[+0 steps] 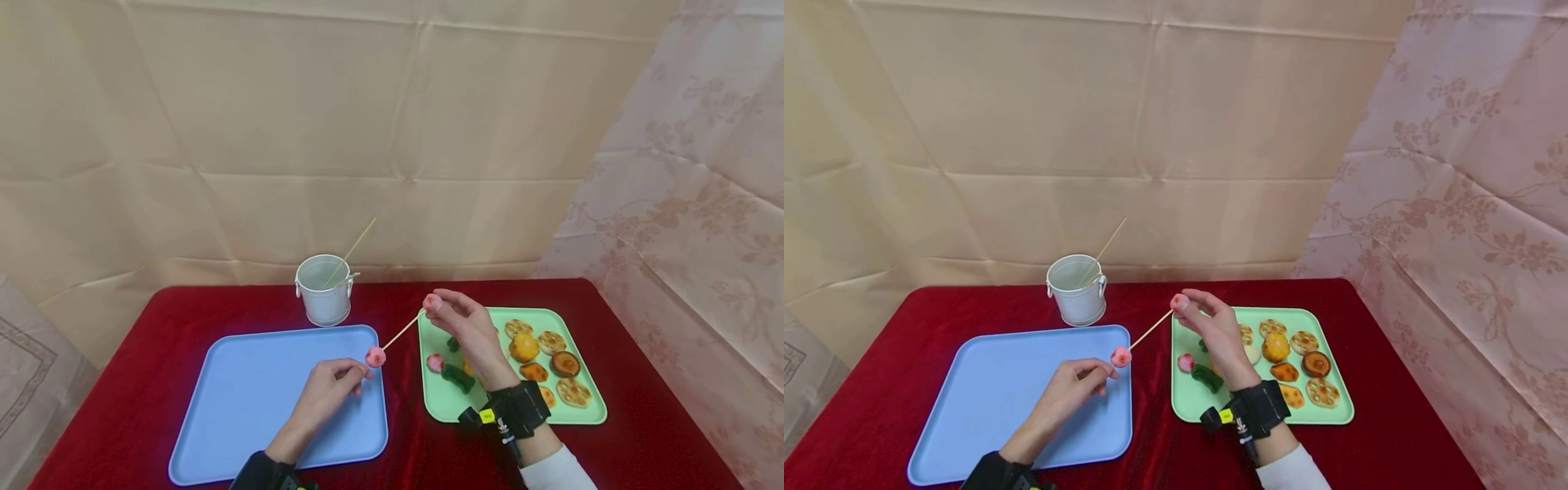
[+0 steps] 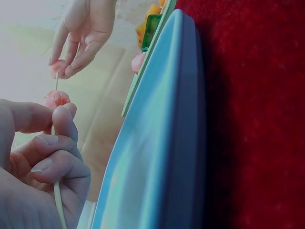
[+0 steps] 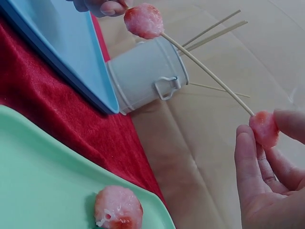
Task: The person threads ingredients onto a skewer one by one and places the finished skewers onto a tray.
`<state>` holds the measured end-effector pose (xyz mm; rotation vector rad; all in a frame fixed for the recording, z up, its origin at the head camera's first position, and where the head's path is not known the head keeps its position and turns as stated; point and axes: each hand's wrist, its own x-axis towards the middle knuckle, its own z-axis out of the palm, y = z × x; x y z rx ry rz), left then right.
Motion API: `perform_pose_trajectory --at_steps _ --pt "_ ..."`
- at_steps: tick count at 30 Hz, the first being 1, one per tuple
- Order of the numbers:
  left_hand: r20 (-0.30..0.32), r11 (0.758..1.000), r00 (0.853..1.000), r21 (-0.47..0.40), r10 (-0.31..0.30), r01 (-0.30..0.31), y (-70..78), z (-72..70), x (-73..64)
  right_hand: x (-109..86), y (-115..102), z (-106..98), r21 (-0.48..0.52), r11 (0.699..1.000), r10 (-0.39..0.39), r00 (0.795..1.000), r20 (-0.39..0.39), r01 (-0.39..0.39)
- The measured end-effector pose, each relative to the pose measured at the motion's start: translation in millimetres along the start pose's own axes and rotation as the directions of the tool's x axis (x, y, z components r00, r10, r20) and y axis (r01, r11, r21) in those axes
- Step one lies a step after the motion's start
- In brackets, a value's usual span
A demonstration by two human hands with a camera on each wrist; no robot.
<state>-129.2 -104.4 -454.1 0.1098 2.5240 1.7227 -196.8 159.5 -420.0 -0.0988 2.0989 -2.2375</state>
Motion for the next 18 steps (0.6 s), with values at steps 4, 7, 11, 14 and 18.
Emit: perform_pose_trajectory --at_steps 4,7,11,14,18 --pt "0.006 1.000 1.000 -0.002 0.010 -0.010 3.1 0.2 -0.9 -1.9 0 4 -0.029 1.000 0.012 1.000 -0.008 -0.012" --pt "0.009 1.000 1.000 -0.005 0.010 -0.010 5.1 0.0 -1.5 -3.3 1 9 -0.021 1.000 0.014 1.000 -0.004 -0.014" --pt "0.004 1.000 1.000 -0.007 -0.002 0.002 5.3 0.1 -1.4 -5.9 4 16 -0.001 1.000 0.021 0.999 0.026 -0.021" --pt "0.002 1.000 1.000 -0.013 0.000 0.001 5.5 0.4 -1.6 -7.6 6 21 -0.014 0.999 0.030 0.998 0.048 -0.029" --pt "0.007 1.000 1.000 -0.018 -0.003 0.003 5.6 0.9 -1.8 -11.1 7 25 -0.053 0.995 0.084 0.993 0.087 -0.080"
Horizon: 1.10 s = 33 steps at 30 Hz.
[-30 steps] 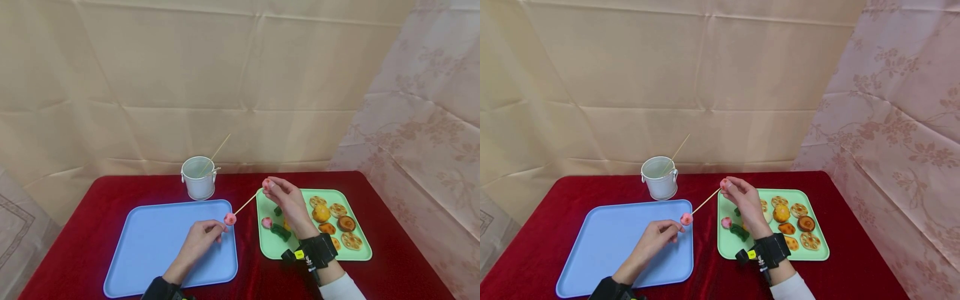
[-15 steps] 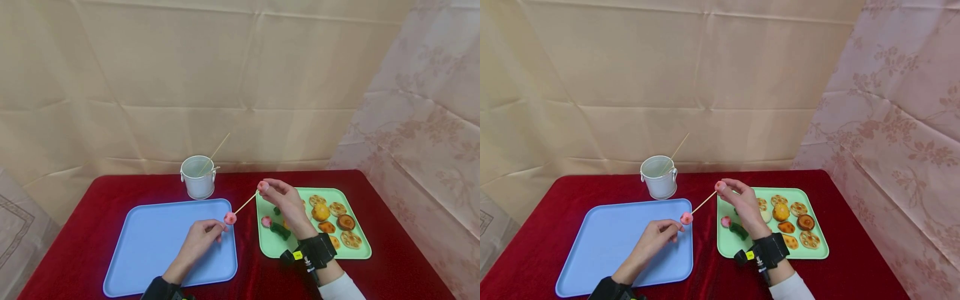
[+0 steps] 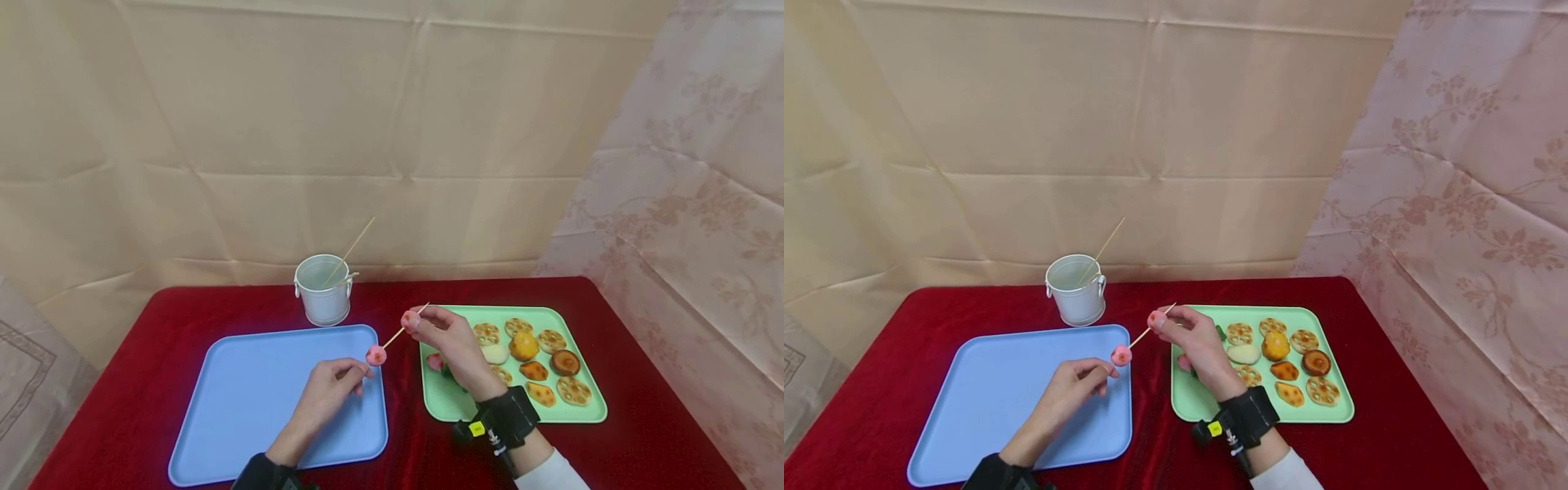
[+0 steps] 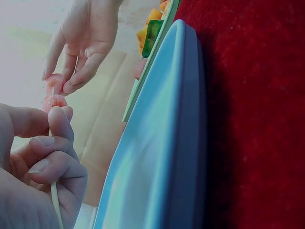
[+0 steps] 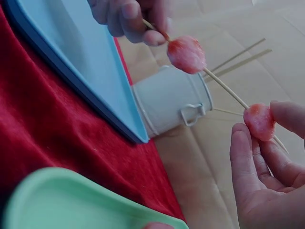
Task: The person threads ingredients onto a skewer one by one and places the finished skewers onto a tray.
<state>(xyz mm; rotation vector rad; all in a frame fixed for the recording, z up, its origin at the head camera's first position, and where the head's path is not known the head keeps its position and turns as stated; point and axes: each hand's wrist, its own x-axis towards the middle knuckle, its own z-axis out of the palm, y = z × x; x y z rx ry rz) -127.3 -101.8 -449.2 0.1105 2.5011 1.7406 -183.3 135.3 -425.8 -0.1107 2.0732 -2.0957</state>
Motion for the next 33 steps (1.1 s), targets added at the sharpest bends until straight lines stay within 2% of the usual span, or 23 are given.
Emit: perform_pose_trajectory --at_steps 5,14,21,33 --pt "-0.002 1.000 1.000 0.000 -0.003 0.003 0.1 0.5 -0.5 -2.6 1 5 -0.040 0.998 0.056 0.998 0.041 -0.054" --pt "-0.013 1.000 1.000 0.008 -0.003 0.003 0.0 0.8 0.0 -2.7 4 13 -0.092 0.995 0.040 0.998 0.043 -0.036" --pt "-0.002 1.000 1.000 0.001 -0.018 0.018 -0.4 0.2 -0.2 -2.0 8 18 -0.043 0.999 -0.013 0.996 0.092 0.017" --pt "0.007 1.000 1.000 -0.002 -0.011 0.011 0.1 0.9 -1.0 -4.0 9 20 -0.022 1.000 -0.012 0.992 0.129 0.015"
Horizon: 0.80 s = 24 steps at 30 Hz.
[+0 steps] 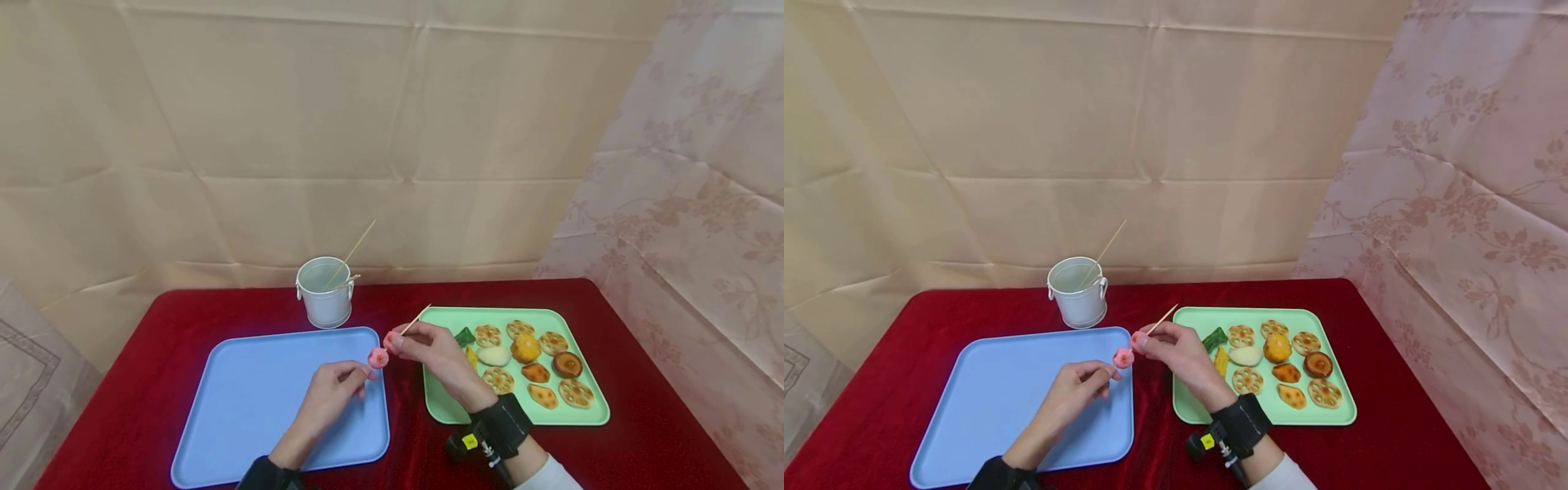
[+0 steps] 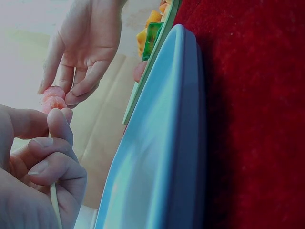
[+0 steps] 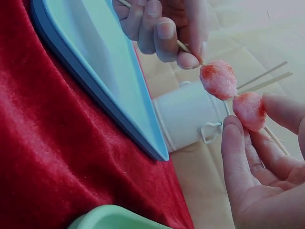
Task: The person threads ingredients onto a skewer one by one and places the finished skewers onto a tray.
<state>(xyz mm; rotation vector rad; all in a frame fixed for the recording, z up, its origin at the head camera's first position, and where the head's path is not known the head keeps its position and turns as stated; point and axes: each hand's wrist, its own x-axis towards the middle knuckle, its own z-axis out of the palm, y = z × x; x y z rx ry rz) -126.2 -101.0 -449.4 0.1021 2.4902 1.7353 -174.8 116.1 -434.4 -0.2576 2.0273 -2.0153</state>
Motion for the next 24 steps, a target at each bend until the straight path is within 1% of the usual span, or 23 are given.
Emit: perform_pose_trajectory --at_steps 4,7,11,14,16,18,20,22,24 --pt "-0.004 1.000 1.000 0.002 0.011 -0.011 0.6 0.6 0.1 0.0 0 0 -0.003 1.000 0.006 1.000 0.010 -0.006" --pt "-0.004 1.000 1.000 -0.003 0.009 -0.009 0.9 1.1 -0.1 0.4 -1 -1 -0.030 1.000 0.008 1.000 0.005 -0.008" --pt "-0.015 1.000 1.000 -0.001 0.008 -0.008 0.5 1.6 -0.1 0.3 -6 -7 -0.124 0.992 0.022 0.999 -0.044 -0.027" --pt "-0.025 1.000 1.000 0.005 0.011 -0.011 0.0 1.8 -0.1 0.5 -10 -15 -0.205 0.978 0.021 0.995 -0.098 -0.041" --pt "-0.029 1.000 1.000 0.011 0.012 -0.012 -0.4 1.7 -0.1 0.5 -13 -20 -0.241 0.970 0.012 0.993 -0.118 -0.040" --pt "-0.033 1.000 0.999 0.014 0.010 -0.010 -0.8 1.2 -0.1 0.0 -14 -27 -0.299 0.954 -0.011 0.992 -0.127 -0.028" --pt "-0.037 1.000 0.999 0.015 0.007 -0.006 -0.9 0.4 0.0 -1.4 -16 -33 -0.363 0.931 -0.025 0.992 -0.125 -0.023" --pt "-0.040 1.000 0.999 0.013 0.000 0.000 -0.9 -0.5 0.0 -3.3 -17 -39 -0.439 0.898 -0.034 0.992 -0.123 -0.024" --pt "-0.041 1.000 0.999 0.009 -0.003 0.004 -0.8 -1.3 0.1 -4.7 -18 -44 -0.521 0.854 -0.048 0.993 -0.110 -0.017"
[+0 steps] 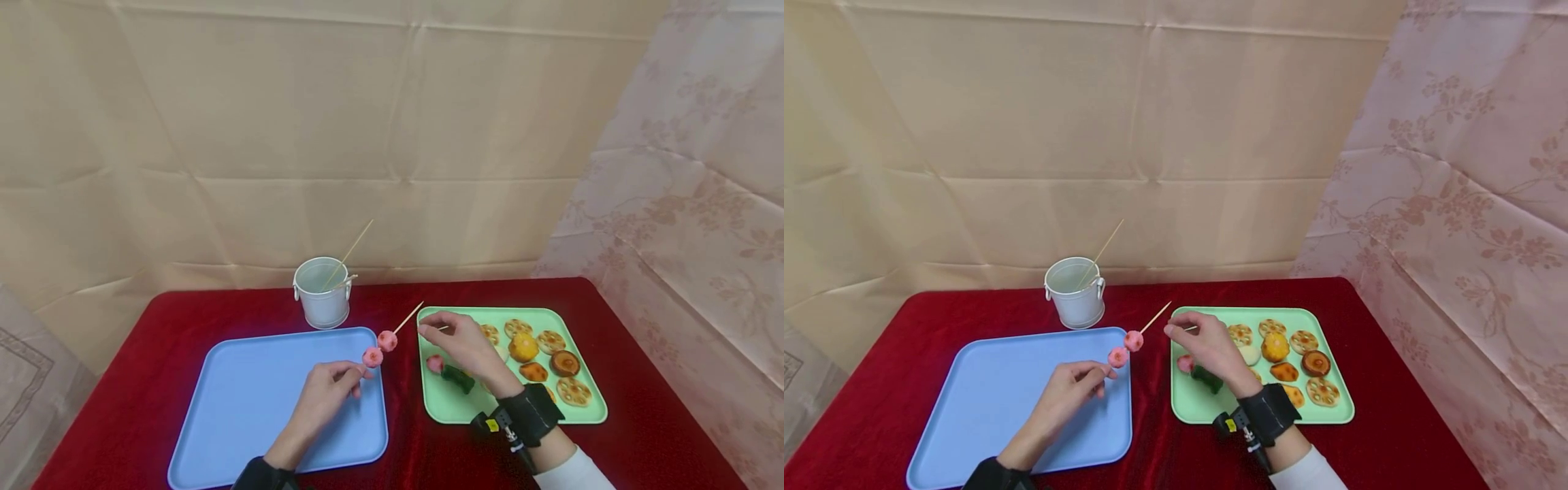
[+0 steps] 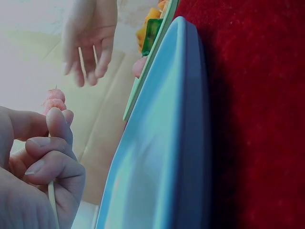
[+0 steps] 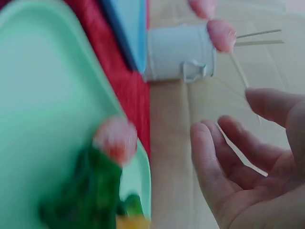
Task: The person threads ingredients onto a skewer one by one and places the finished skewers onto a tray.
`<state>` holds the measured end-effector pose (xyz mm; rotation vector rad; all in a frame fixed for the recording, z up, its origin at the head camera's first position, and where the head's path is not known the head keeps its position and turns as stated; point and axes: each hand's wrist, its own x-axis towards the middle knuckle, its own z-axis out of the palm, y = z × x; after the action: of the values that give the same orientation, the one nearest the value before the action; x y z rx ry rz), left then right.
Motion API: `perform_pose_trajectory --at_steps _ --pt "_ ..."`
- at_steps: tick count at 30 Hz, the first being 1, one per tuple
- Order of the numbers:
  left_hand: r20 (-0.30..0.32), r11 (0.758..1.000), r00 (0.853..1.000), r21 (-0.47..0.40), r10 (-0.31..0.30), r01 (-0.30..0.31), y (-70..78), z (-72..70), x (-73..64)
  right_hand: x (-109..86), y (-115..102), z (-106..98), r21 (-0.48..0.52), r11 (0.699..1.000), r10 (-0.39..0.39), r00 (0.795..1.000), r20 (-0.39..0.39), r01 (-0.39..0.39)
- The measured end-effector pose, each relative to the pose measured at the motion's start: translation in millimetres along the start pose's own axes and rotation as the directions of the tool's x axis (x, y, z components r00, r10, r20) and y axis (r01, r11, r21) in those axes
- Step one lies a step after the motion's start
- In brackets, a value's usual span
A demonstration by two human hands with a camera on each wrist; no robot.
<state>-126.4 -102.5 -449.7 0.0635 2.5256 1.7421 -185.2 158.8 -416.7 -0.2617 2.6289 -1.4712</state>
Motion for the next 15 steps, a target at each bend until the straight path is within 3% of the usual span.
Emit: perform_pose_trajectory --at_steps 5,11,15 --pt "-0.016 1.000 1.000 0.002 -0.006 0.006 0.1 -2.5 -0.8 0.9 2.0 -6.1 -0.225 0.972 -0.058 0.998 0.036 0.065" --pt "-0.035 1.000 0.999 0.003 -0.018 0.018 -2.3 -5.0 -1.1 1.1 4.1 -6.6 -0.446 0.874 -0.174 0.981 0.082 0.192" --pt "-0.043 1.000 0.999 -0.012 -0.009 0.009 -3.4 -5.6 -2.7 -1.0 3.8 -4.0 -0.546 0.806 -0.204 0.974 0.102 0.226"
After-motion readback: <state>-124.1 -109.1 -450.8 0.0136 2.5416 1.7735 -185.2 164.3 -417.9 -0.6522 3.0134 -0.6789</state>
